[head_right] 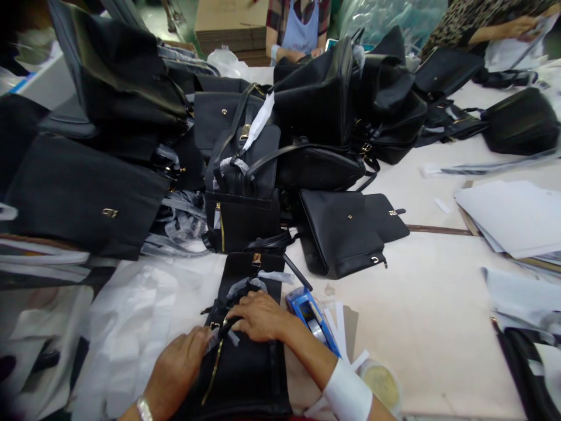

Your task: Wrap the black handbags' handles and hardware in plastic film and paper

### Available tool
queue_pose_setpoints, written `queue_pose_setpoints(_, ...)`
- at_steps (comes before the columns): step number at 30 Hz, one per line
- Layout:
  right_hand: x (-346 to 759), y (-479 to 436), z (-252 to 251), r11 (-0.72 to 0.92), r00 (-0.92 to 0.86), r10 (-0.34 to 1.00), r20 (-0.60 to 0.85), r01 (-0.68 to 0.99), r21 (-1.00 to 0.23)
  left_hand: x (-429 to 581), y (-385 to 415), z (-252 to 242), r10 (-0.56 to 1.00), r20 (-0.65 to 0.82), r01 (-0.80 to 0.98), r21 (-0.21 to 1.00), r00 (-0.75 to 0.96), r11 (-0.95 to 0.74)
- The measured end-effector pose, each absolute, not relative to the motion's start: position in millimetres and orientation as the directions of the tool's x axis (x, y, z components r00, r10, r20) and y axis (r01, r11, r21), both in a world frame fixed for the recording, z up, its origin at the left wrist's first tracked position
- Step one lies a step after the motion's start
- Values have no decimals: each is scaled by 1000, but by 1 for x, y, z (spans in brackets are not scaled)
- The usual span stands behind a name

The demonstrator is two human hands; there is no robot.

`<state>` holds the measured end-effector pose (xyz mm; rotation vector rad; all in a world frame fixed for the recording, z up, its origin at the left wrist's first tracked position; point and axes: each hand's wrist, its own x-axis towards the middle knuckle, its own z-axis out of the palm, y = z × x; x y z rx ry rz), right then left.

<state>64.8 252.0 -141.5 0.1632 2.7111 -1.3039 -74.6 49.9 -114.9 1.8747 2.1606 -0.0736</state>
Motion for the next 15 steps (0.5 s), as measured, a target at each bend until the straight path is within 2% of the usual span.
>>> queue_pose_setpoints(2, 64, 253, -142, 645, -988, 9, -154, 123, -755, -75, 52, -116, 945, -264, 958, 159, -194, 241)
queue_pose_setpoints(7, 59, 240, -154, 738, -981, 84, -177, 181, -650, -73, 58, -121, 913, -290, 899, 248, -287, 362)
queue_pose_setpoints(15, 65, 229, -157, 677, -970, 146, -195, 242, -695, -59, 90, -127, 849, -479, 907, 219, -222, 360)
